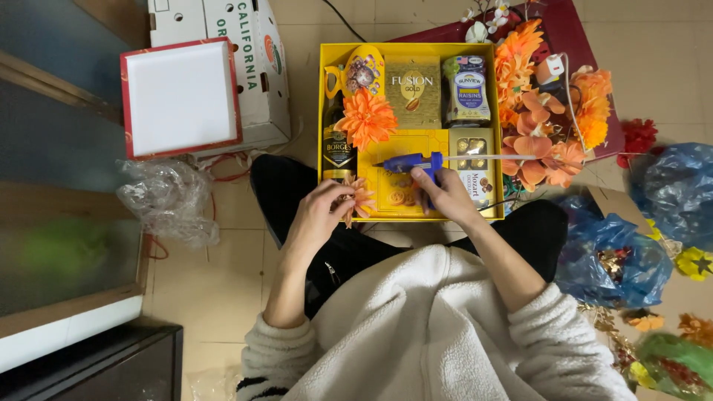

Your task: The person decorates a yellow gift box filled with items by attaching artificial flowers using a hot glue gun. They pick up flowers, apply glue to the stems, and press them onto the box, occasionally using scissors to trim the stems.

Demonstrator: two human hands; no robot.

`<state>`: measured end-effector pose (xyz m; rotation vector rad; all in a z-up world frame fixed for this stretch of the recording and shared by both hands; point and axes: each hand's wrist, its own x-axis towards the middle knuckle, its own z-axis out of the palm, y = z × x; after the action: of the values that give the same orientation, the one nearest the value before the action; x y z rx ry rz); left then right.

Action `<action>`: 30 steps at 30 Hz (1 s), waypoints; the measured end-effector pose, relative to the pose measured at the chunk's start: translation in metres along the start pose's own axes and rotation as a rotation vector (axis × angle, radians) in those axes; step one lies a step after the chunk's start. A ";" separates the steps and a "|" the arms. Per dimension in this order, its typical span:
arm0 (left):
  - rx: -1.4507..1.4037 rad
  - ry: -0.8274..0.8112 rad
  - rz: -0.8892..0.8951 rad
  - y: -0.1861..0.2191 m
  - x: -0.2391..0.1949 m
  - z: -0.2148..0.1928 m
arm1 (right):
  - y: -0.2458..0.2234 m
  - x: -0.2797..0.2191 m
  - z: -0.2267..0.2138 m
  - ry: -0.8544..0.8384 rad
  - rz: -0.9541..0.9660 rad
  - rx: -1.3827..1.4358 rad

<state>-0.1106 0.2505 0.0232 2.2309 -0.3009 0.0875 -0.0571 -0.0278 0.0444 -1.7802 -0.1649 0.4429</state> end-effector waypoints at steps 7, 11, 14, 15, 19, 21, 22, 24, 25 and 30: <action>0.086 -0.062 -0.022 0.013 0.003 0.012 | -0.003 -0.002 0.001 -0.004 -0.046 0.041; 0.049 -0.008 -0.042 0.036 0.005 0.007 | 0.002 -0.001 0.000 -0.004 -0.072 0.032; -0.066 0.018 -0.078 0.033 0.000 0.004 | 0.004 -0.001 -0.001 -0.004 -0.094 0.057; -0.158 0.027 -0.104 0.031 -0.002 0.003 | 0.005 -0.001 -0.001 -0.008 -0.109 0.076; -0.136 0.065 -0.090 0.027 0.002 -0.022 | 0.009 0.000 -0.001 -0.007 -0.132 0.085; -0.110 0.034 -0.059 0.011 0.002 -0.019 | 0.011 0.000 0.000 -0.007 -0.135 0.082; -0.110 0.035 -0.058 0.010 0.001 -0.016 | 0.013 0.001 -0.001 -0.008 -0.136 0.082; -0.141 -0.070 -0.038 0.008 0.000 -0.009 | 0.018 0.002 -0.002 -0.015 -0.147 0.100; -0.141 -0.072 -0.037 0.011 0.003 -0.004 | 0.018 0.002 -0.002 -0.013 -0.146 0.100; -0.126 -0.046 0.007 0.017 0.008 0.010 | 0.022 0.004 -0.002 -0.010 -0.164 0.111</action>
<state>-0.1073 0.2316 0.0310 2.1094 -0.3302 0.0201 -0.0556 -0.0337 0.0226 -1.6414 -0.2860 0.3364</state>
